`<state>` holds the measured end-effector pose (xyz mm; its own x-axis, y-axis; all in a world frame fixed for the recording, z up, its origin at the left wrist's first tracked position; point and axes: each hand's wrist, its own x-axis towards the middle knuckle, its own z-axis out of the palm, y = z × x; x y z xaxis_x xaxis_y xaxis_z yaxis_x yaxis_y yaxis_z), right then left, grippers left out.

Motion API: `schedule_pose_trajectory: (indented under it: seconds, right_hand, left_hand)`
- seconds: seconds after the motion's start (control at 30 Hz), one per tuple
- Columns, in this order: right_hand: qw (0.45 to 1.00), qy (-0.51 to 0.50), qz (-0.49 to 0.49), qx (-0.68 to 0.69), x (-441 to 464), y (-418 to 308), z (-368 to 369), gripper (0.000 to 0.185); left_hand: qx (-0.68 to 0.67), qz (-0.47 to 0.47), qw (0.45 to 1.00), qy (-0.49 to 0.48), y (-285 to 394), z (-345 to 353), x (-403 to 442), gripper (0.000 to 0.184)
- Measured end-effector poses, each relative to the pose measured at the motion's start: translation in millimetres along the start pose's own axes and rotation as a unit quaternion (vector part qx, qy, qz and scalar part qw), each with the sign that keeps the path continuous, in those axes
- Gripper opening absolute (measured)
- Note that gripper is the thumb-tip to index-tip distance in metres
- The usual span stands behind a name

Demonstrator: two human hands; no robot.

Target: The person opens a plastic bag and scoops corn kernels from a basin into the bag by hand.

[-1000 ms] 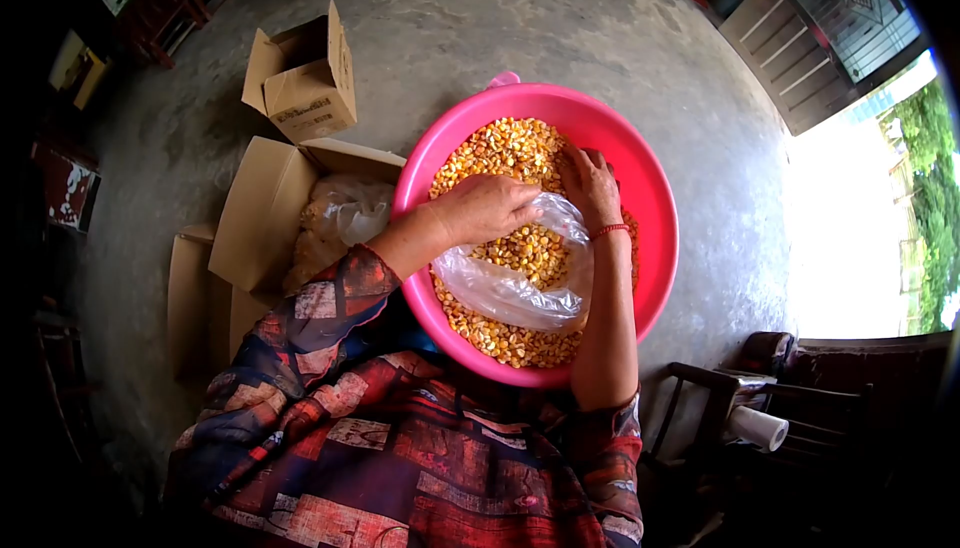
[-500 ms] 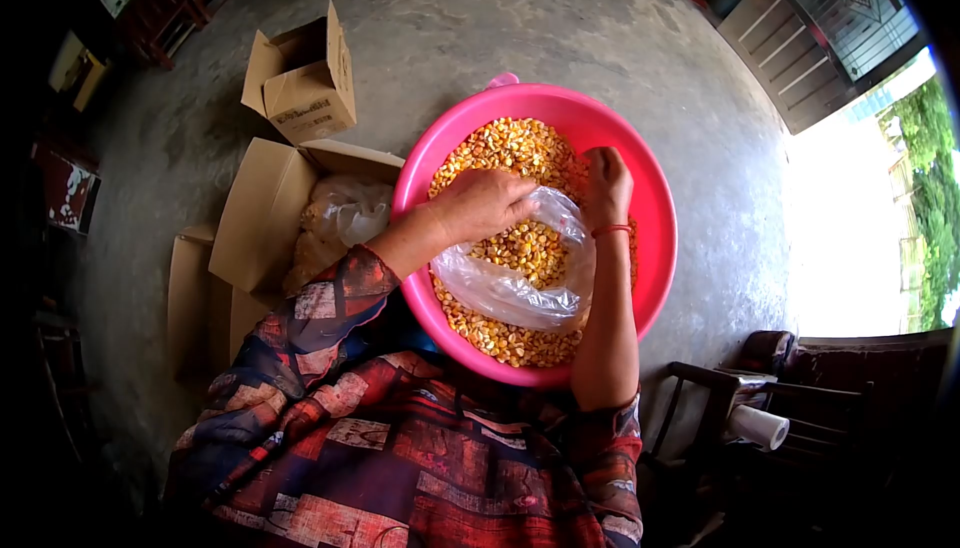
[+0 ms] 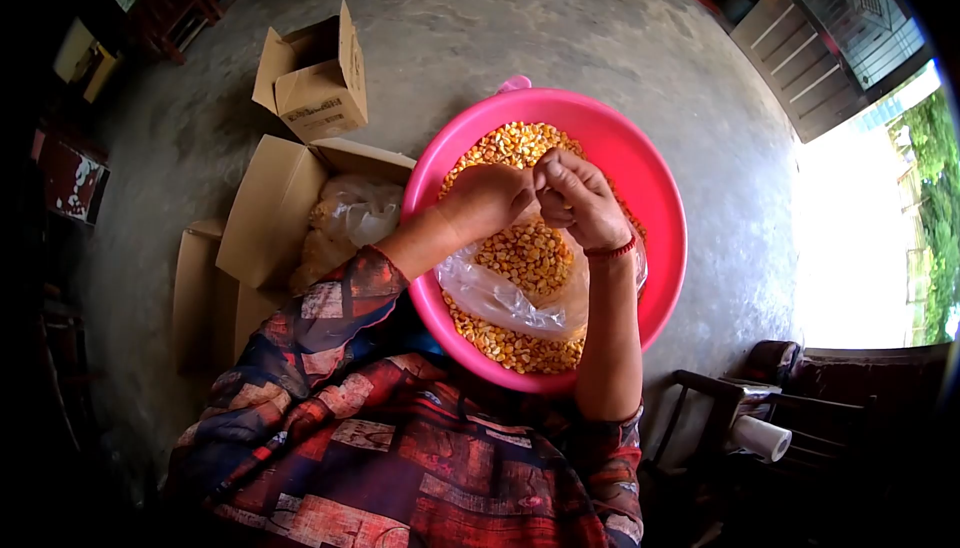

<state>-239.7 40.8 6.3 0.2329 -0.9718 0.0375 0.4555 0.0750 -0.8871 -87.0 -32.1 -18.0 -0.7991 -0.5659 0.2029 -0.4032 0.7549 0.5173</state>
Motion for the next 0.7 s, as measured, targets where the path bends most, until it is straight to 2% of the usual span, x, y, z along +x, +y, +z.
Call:
schedule_pose_trajectory:
  seconds: [0.03,0.13,0.27,0.37,0.43,0.5,0.57,0.63,0.7]
  right_hand:
    - [1.000,-0.018,0.018,0.004,0.7,-0.2,2.5,0.023]
    - [0.998,-0.026,0.058,-0.012,1.0,-1.2,5.9,0.024]
    - [0.997,-0.033,0.048,-0.052,1.3,0.5,10.3,0.024]
    - [0.992,-0.034,0.020,-0.121,0.2,0.9,10.7,0.026]
    - [0.992,-0.038,0.016,-0.118,-0.3,1.8,9.5,0.027]
    - [0.992,-0.043,0.012,-0.115,-0.9,3.2,6.9,0.027]
    - [0.996,-0.029,0.022,-0.077,-2.0,2.8,1.5,0.029]
    - [0.999,-0.018,0.013,-0.044,-2.4,-2.1,-7.5,0.031]
    - [0.996,0.073,-0.039,-0.030,-2.4,-0.1,-12.3,0.032]
  left_hand:
    - [0.014,-0.012,0.999,-0.026,0.6,-1.2,0.6,0.015]
    - [-0.014,0.001,1.000,-0.007,-1.2,-0.1,-0.9,0.018]
    - [-0.006,0.010,1.000,-0.011,-3.4,2.5,-1.7,0.021]
    - [-0.052,-0.028,0.998,-0.030,2.1,-5.5,-2.6,0.022]
    - [-0.117,-0.039,0.992,-0.032,-0.8,-2.2,-2.7,0.020]
    - [-0.114,-0.036,0.993,-0.018,-0.3,-1.2,-3.2,0.020]
    - [-0.111,-0.033,0.993,-0.004,-1.7,3.0,-2.0,0.020]
    - [-0.032,0.009,0.999,0.014,-5.5,10.1,0.5,0.020]
    - [-0.035,0.027,0.999,0.020,-5.8,12.0,-1.3,0.019]
